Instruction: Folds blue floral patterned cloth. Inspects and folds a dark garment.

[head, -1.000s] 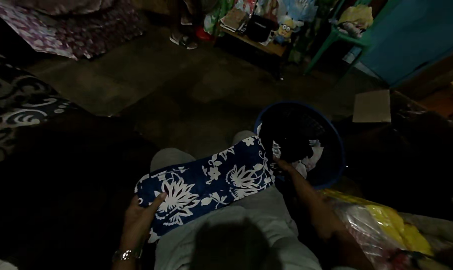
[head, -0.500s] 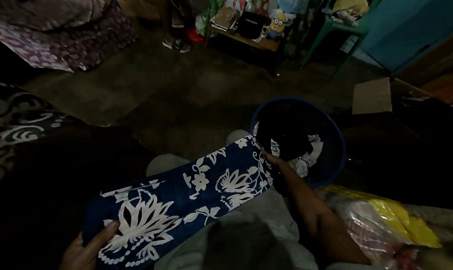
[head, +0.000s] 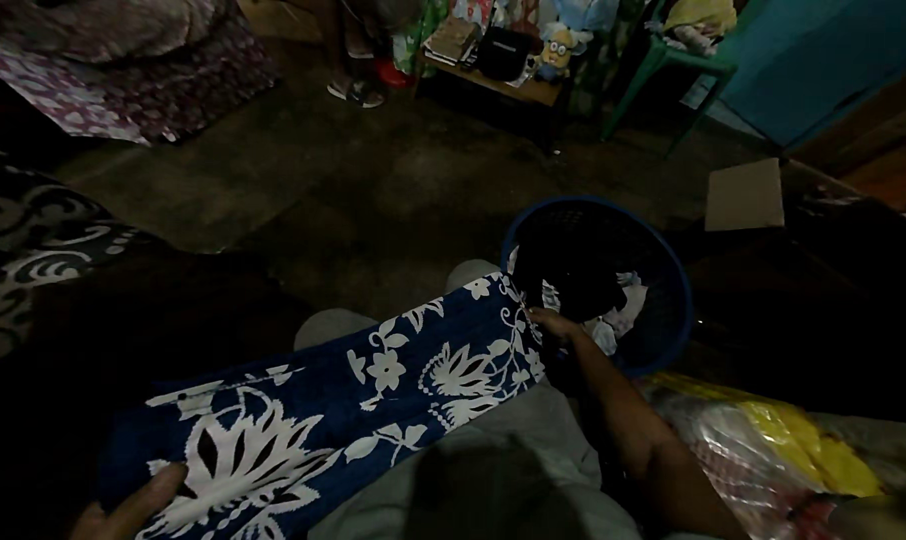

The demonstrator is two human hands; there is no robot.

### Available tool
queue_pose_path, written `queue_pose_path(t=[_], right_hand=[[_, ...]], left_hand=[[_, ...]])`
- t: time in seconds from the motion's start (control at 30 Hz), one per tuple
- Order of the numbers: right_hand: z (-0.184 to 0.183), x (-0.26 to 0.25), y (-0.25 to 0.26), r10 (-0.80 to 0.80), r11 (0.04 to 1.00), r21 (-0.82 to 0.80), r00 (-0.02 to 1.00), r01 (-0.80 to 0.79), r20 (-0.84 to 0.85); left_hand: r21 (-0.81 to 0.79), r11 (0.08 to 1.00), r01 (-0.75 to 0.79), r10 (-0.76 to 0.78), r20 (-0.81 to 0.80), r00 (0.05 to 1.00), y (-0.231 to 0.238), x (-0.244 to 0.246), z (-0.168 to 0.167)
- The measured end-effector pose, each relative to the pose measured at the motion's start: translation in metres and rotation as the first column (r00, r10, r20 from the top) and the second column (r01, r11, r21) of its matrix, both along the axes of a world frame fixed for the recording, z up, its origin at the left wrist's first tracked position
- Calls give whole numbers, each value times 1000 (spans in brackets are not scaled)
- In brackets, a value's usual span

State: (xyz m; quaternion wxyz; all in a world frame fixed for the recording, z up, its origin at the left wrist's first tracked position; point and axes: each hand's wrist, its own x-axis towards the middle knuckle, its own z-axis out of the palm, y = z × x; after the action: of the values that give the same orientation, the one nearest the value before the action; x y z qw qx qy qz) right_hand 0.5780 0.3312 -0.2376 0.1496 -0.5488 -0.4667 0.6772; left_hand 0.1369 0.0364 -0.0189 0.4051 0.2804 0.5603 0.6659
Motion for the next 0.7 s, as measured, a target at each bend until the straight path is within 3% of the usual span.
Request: queue_pose_path(t=[0.1, 0.2, 0.33, 0.5, 0.6, 0.7], right_hand=[[8, -1, 1, -86, 993, 81, 996, 85, 15], [29, 10, 7, -180, 956, 252, 980, 153, 89], [96, 34, 11, -304, 852, 481, 944, 208, 131], [186, 66, 3, -433, 686, 638, 901, 350, -29], [209, 87, -2, -414, 632, 704, 909, 325, -48], [207, 102, -3, -395, 662, 714, 916, 227, 75]], left_hand=[[-68, 995, -75, 74, -21, 997, 8, 17, 13], [-37, 999, 1, -1, 18, 1000, 8, 7, 3], [-150, 986, -76, 77, 0, 997, 21, 14, 5], [-220, 969, -112, 99, -68, 993, 43, 12, -1], [-327, 938, -113, 53, -186, 981, 56, 11, -9], [-532, 845, -62, -162, -364, 917, 63, -5, -41]])
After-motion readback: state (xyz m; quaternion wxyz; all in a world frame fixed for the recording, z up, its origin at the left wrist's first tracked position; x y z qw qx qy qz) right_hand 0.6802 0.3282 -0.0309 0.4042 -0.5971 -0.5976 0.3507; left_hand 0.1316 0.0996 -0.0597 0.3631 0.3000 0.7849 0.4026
